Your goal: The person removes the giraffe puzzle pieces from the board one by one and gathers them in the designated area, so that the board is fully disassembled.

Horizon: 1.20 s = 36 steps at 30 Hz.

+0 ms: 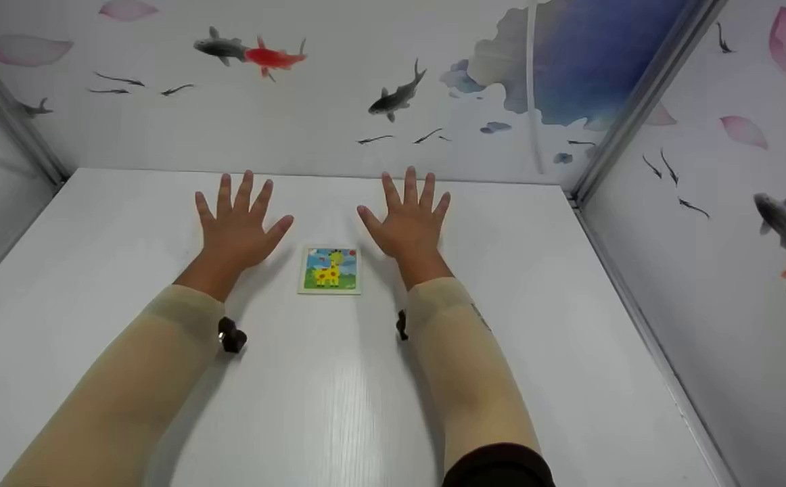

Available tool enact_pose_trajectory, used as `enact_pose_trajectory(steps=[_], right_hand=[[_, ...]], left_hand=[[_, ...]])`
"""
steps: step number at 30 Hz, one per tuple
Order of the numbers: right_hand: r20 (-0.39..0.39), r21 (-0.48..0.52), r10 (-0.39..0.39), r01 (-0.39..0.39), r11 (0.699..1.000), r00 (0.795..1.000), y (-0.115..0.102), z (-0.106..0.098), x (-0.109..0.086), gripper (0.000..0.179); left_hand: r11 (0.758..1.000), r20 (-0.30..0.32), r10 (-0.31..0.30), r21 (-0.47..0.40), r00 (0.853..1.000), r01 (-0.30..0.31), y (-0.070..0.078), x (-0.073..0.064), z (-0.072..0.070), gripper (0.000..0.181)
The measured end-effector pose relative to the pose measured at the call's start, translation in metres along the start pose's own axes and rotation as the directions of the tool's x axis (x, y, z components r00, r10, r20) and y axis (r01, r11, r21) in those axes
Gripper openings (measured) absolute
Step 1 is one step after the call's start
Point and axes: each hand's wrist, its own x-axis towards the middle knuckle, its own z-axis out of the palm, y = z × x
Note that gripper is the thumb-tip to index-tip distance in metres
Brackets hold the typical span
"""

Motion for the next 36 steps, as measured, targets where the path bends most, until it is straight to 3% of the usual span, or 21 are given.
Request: enact_pose_trajectory(steps=[4,8,13,18,27,36], right_hand=[[-0.023,0.059,-0.023,0.024,0.998,0.999,-0.001,-0.005,-0.003,0.089],[-0.097,0.160,-0.041,0.056,0.986,0.994,-0.001,-0.012,-0.011,0.084],[-0.142,0.282,-0.046,0.085,0.956,0.989,-0.007,-0.015,-0.024,0.077],[-0.140,0.373,-0.051,0.100,0.922,0.989,-0.015,-0.012,-0.033,0.075],[-0.119,0.513,-0.088,0.137,0.848,0.989,-0.029,-0.006,-0.034,0.070],[-0.075,0.558,-0.129,0.149,0.816,0.989,-0.056,-0.005,-0.025,0.070]], left_hand=[[1.000,0.007,-0.005,-0.012,1.000,0.005,0.003,-0.004,-0.001,0.087],[0.996,0.026,0.014,-0.089,1.000,-0.012,0.009,-0.013,-0.004,0.088],[0.976,-0.004,0.025,-0.217,1.000,-0.025,0.014,-0.029,-0.007,0.084],[0.958,-0.023,0.024,-0.285,0.999,-0.029,0.016,-0.042,-0.004,0.080],[0.931,0.044,0.017,-0.365,0.999,0.000,0.030,-0.043,-0.008,0.077],[0.894,0.121,0.045,-0.448,0.992,0.014,0.036,-0.040,-0.008,0.073]])
